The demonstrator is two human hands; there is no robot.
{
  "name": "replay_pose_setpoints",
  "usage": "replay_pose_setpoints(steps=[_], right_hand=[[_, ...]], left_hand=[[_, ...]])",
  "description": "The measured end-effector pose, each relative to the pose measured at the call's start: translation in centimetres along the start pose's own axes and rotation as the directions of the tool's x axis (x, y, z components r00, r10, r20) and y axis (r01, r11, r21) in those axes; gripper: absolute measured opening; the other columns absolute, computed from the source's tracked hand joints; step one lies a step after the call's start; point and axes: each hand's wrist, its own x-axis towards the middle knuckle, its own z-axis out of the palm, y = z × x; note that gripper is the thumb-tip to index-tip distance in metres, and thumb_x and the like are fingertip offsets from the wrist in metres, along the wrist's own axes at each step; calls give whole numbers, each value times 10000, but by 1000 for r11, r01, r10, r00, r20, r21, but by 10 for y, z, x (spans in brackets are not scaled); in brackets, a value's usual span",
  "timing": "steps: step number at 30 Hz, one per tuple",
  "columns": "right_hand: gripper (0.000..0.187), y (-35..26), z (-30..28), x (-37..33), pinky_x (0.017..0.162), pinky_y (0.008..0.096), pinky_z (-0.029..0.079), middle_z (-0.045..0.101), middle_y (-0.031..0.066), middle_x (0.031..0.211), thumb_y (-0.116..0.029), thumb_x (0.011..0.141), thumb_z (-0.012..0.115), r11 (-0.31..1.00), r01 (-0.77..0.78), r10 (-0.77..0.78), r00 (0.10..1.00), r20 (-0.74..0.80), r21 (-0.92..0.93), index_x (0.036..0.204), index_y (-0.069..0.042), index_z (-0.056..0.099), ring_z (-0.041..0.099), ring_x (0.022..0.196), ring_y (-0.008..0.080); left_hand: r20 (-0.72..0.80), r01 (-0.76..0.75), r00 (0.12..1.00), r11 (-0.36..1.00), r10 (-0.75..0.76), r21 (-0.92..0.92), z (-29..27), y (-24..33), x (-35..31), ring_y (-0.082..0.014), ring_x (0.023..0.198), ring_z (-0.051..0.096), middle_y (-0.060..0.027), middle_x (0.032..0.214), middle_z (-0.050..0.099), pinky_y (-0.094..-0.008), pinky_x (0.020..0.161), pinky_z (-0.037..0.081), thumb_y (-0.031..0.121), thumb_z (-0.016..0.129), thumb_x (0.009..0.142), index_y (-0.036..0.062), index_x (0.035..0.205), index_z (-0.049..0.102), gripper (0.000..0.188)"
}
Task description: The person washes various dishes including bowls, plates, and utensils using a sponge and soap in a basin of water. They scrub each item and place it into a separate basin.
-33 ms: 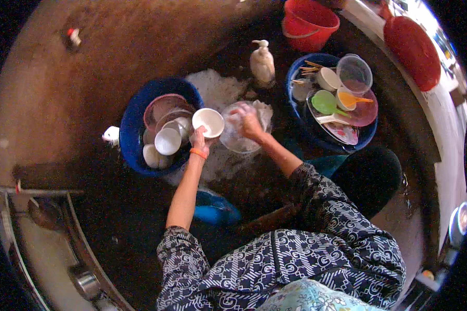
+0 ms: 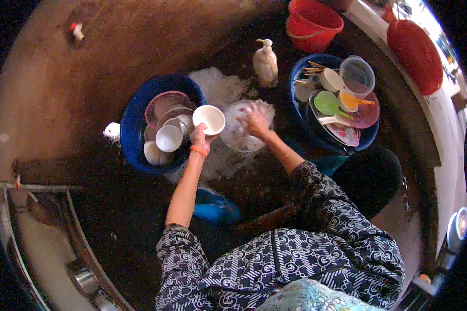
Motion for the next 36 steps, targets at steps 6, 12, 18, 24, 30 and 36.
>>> replay_pose_setpoints(steps=[6,12,18,24,30,36], right_hand=[[628,67,68,7,910,508,455,520,247,1226,-286,758,655,989,-44,100,907,409,-144,1310,-67,451,548,1059,456],[405,69,37,14,1006,499,376,553,217,1216,-272,786,613,977,30,10,983,183,-212,1132,-61,624,527,1109,402],[407,50,23,9,945,460,448,592,217,1190,-231,799,573,997,-75,71,880,470,-10,1131,1,609,559,1124,354],[323,8,-37,52,772,428,512,669,195,967,-263,751,661,994,113,-111,953,283,11,973,-28,646,641,879,361],[375,-56,-121,81,825,339,498,647,143,1091,-157,807,665,845,117,-211,970,124,522,1159,-39,607,618,986,217],[841,-65,-96,61,1039,455,376,491,197,1294,-206,669,778,891,454,-452,884,120,9,1389,-86,360,453,1204,411]], left_hand=[[-7,-274,960,946,279,173,11,-5,33,-254,948,631,-85,1099,592,-427,703,584,93,590,773,91,1215,521,448],[62,-452,892,872,448,191,20,-5,33,-206,916,606,-56,1063,599,-358,782,523,77,606,770,72,1190,540,425],[62,-417,909,891,413,181,21,-8,38,-189,930,586,-60,1061,609,-332,828,483,84,618,775,51,1181,555,412],[229,-651,756,670,614,356,26,-15,64,-195,986,595,-93,1077,635,-319,882,468,109,630,773,44,1197,567,434],[392,-663,749,613,534,430,44,-37,90,-213,1005,610,-113,1119,641,-328,888,481,171,651,789,19,1234,548,482],[515,-704,702,591,492,393,51,-61,124,-220,987,637,-112,1071,676,-341,870,494,283,650,809,34,1128,613,407]])
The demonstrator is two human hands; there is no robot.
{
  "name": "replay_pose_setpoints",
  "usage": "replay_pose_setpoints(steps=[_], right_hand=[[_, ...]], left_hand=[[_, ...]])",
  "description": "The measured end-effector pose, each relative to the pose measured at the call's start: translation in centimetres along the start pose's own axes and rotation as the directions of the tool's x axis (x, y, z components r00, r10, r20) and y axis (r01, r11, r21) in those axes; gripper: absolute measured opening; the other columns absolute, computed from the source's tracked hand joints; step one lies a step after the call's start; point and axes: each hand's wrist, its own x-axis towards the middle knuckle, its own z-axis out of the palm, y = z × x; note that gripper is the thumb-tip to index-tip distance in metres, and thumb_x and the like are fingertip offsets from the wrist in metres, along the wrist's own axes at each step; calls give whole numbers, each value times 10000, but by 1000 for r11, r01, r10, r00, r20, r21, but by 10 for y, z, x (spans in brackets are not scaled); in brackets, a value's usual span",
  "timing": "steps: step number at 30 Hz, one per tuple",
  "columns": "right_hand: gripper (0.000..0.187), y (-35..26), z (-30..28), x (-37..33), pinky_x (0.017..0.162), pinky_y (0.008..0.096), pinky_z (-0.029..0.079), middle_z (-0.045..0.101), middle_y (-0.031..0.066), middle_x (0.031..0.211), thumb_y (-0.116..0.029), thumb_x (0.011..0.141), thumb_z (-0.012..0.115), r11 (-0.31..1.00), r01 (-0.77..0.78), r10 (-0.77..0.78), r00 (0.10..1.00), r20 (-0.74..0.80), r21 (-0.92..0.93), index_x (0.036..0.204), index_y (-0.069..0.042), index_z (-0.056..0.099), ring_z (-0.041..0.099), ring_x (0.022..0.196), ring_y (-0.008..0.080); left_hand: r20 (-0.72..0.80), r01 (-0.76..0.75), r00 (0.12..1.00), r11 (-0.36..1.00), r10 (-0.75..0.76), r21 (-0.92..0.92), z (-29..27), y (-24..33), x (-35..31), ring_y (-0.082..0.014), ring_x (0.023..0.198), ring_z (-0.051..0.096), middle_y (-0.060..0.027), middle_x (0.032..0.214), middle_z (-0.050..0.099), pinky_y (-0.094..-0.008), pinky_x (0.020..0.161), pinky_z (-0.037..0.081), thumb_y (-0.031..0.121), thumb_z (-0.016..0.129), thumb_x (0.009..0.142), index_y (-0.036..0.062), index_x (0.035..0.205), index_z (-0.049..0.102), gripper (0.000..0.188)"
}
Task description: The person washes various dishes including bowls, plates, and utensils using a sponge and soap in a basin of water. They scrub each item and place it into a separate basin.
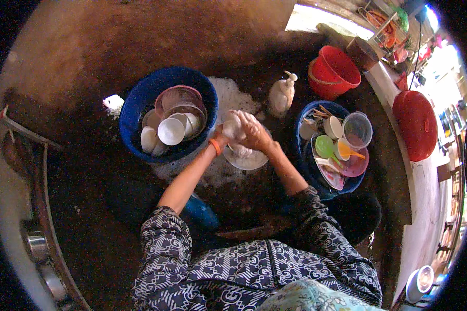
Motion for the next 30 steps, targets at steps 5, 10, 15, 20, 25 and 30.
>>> replay_pose_setpoints(steps=[5,10,15,20,25,30], right_hand=[[590,1,27,-18,921,401,478,537,117,1271,-171,725,690,945,-94,80,995,-57,-313,1272,-71,490,539,1127,312],[606,50,42,-29,842,468,475,654,208,979,-190,736,646,849,-516,516,856,-32,-111,1274,29,471,623,924,381],[397,93,124,-47,807,451,505,657,221,987,-206,770,645,898,-391,437,847,-302,202,1090,22,587,634,924,376],[372,115,126,-62,843,463,494,642,238,1012,-190,743,644,919,-373,344,918,-200,-131,1039,33,614,628,974,377],[500,63,51,-40,758,453,525,537,214,1222,-242,820,623,815,-576,579,814,53,-59,1273,-80,486,629,941,344],[610,-3,-8,-16,897,439,481,548,190,1214,-205,769,704,863,-148,246,958,-146,482,1325,-100,475,569,1060,360]], left_hand=[[-126,127,986,977,-106,174,22,0,-18,-282,952,641,-121,1057,680,-381,855,493,367,572,857,67,1104,631,393],[-112,-62,991,992,74,109,16,67,-26,-341,984,599,-119,1064,660,-406,875,463,310,547,895,89,1115,621,320],[-279,-280,876,886,394,370,16,134,-34,-320,1048,560,-126,1119,619,-409,924,431,159,604,845,86,1162,591,325],[-272,-378,833,855,481,356,17,135,-39,-350,1083,532,-156,1166,579,-408,959,414,141,623,800,83,1201,559,410],[-151,27,988,936,28,350,3,84,-34,-372,1000,589,-198,1066,622,-415,894,459,218,599,812,70,1128,604,350],[-84,181,979,979,-188,-91,-21,28,-23,-284,1016,613,-152,1088,650,-385,908,463,281,496,898,50,1116,632,345]])
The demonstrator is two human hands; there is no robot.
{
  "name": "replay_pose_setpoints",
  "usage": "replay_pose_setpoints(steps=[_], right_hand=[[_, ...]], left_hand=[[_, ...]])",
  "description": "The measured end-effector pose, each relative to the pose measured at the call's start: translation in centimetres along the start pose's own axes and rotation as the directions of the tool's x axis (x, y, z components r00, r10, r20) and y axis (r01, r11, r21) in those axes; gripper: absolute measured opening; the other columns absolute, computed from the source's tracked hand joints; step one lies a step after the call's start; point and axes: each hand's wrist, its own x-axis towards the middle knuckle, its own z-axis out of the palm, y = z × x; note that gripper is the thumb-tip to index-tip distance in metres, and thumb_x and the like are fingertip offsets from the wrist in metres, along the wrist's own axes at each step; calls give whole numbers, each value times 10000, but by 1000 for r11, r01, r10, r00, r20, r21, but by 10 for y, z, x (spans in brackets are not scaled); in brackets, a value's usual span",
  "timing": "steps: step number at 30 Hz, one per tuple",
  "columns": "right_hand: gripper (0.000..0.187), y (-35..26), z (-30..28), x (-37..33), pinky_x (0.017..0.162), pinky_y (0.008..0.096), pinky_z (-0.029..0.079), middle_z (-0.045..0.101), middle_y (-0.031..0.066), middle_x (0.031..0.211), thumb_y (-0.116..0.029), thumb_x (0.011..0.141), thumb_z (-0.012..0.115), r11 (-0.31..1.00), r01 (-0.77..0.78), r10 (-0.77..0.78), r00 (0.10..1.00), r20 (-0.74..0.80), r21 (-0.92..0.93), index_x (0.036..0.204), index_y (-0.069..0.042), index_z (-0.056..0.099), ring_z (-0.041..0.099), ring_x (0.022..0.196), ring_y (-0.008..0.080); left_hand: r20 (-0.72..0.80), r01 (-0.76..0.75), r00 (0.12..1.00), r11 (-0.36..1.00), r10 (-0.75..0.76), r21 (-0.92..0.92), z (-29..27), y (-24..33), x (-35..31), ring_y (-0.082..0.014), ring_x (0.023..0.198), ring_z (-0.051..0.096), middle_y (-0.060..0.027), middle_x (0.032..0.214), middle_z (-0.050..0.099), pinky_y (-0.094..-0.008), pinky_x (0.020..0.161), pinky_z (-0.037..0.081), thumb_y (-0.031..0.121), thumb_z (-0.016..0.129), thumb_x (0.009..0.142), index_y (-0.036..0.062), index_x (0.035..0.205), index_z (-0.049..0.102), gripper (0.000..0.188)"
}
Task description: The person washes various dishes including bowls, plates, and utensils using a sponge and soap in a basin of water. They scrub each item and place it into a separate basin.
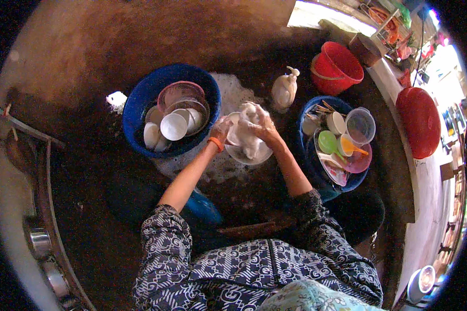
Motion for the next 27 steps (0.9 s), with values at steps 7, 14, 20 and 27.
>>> replay_pose_setpoints(steps=[7,14,20,27], right_hand=[[518,-20,18,1,1015,449,401,495,193,1276,-62,801,574,796,442,-400,897,189,-413,1312,-84,488,439,1225,401],[484,26,8,-8,803,424,511,562,169,1174,-141,776,595,739,213,-115,975,192,-639,1246,-102,487,584,1040,347],[404,62,-2,-17,800,452,502,666,192,952,-197,779,615,752,-262,285,957,-60,-605,1162,-69,592,633,918,383],[437,37,-22,0,767,377,507,676,150,922,-357,792,708,953,-148,177,980,91,-264,1092,-48,633,649,840,276]], left_hand=[[162,-254,960,955,229,153,4,-22,16,-236,1181,477,-111,1335,458,-347,1008,394,246,450,964,62,1371,365,454],[289,-355,922,863,258,361,21,20,-4,-284,1118,560,-145,1246,567,-355,953,447,255,544,895,23,1207,566,389],[22,-234,969,888,245,395,30,70,-31,-349,995,606,-172,1046,660,-423,864,465,347,553,892,91,1080,668,338],[-199,-301,843,746,499,594,16,50,-11,-367,936,600,-156,998,657,-452,818,458,323,531,921,88,1104,604,307]])
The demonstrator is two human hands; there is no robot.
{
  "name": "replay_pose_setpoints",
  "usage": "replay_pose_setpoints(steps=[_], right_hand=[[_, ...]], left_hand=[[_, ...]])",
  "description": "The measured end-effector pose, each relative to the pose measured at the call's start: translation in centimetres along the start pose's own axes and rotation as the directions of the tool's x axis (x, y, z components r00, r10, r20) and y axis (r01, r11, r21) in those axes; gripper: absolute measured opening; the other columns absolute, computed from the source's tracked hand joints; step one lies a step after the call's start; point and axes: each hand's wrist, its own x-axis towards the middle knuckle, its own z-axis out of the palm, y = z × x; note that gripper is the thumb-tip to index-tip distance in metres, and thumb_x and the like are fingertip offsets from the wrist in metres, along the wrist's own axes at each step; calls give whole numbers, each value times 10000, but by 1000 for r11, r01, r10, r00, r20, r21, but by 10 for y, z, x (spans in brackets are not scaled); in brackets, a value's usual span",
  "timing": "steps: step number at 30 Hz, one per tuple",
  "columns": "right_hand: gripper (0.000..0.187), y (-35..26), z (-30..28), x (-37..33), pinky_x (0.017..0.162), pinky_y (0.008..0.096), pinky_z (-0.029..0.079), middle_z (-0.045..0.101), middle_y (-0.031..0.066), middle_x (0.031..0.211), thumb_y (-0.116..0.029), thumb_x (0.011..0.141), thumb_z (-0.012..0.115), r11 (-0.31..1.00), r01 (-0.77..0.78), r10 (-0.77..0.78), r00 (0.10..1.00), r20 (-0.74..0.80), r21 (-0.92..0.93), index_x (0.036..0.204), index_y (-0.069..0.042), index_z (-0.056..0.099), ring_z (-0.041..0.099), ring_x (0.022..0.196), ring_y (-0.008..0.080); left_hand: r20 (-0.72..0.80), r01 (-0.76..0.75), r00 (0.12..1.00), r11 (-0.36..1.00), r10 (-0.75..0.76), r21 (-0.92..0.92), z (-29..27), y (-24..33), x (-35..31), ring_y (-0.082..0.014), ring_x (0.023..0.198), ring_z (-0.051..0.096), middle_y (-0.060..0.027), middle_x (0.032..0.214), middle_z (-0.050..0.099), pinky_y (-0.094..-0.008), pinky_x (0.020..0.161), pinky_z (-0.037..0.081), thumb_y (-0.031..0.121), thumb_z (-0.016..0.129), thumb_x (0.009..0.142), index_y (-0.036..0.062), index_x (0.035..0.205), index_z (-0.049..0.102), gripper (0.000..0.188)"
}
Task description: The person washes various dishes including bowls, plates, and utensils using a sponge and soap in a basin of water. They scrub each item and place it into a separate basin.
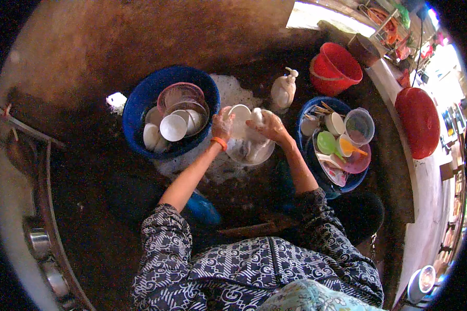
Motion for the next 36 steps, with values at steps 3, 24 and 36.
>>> replay_pose_setpoints(steps=[3,24,36], right_hand=[[521,-31,-3,0,826,343,495,636,103,1037,-289,781,746,921,144,-144,989,-25,362,1183,-19,554,615,961,212],[579,7,61,-24,875,425,467,561,192,1203,-258,821,627,832,-399,479,867,-135,386,1312,-17,435,577,1042,321],[310,10,56,-20,776,434,537,670,196,1020,-160,815,594,884,-328,264,938,-223,-333,1075,7,615,658,905,352]], left_hand=[[178,124,982,933,-66,-338,5,-25,-1,-328,1007,595,-154,1132,627,-410,894,447,297,523,921,65,1111,603,311],[126,51,992,985,-30,-166,-9,41,-9,-349,994,582,-191,1016,655,-419,887,430,371,571,864,19,1003,666,391],[342,75,940,983,-15,-165,-15,28,-16,-364,1085,537,-186,1156,556,-411,955,415,175,639,796,75,1240,525,469]])
